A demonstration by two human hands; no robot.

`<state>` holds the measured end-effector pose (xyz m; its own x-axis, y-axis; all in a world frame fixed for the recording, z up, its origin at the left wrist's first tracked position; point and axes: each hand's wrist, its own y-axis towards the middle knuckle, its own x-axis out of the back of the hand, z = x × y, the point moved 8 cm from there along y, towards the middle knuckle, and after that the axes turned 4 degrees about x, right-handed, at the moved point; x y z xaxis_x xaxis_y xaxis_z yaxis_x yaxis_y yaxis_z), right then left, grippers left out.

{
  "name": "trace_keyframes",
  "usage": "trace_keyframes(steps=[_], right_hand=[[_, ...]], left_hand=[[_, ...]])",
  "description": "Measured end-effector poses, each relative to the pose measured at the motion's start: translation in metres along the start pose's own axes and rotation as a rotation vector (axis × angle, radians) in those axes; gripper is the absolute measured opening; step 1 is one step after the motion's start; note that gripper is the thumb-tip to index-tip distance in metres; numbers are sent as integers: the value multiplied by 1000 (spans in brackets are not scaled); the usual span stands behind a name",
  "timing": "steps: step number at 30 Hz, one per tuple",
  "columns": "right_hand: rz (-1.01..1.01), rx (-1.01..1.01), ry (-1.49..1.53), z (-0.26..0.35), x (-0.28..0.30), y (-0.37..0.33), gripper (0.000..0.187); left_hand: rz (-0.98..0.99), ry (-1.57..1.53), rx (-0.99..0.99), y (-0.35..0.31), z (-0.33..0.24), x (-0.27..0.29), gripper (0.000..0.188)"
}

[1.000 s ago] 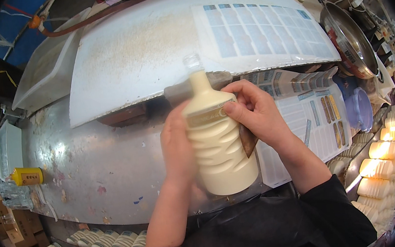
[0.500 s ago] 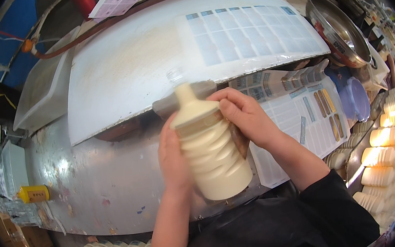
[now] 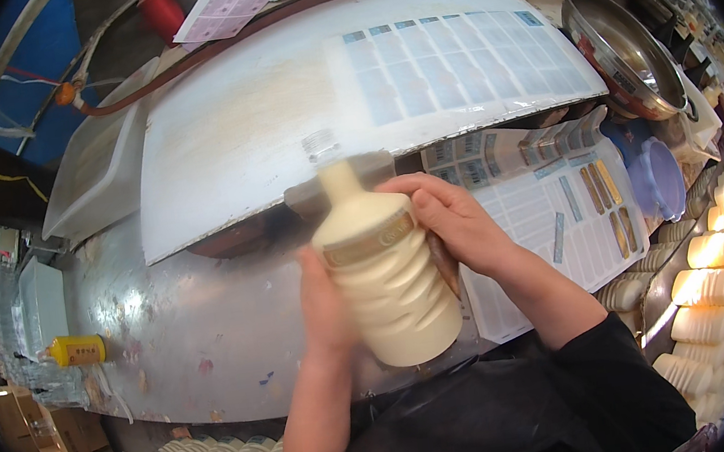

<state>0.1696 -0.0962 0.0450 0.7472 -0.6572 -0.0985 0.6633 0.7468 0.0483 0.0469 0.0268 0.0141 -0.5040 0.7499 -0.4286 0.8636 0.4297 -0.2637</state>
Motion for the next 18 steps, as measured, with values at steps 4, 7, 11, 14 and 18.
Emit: trace_keyframes(steps=[4, 7, 11, 14, 18], right_hand=[[56, 63, 41, 16, -4, -13, 43], [50, 101, -4, 24, -7, -19, 44], [49, 159, -71, 33, -8, -26, 43], [39, 179, -88, 35, -10, -28, 42], [35, 166, -75, 34, -11, -29, 40]], left_hand=[[108, -32, -105, -12, -10, -9, 75], [79, -64, -108, -17, -13, -11, 86], [69, -116, -115, -23, -11, -16, 91], [52, -71, -124, -26, -11, -16, 86], [12, 55, -151, -24, -10, -12, 70]])
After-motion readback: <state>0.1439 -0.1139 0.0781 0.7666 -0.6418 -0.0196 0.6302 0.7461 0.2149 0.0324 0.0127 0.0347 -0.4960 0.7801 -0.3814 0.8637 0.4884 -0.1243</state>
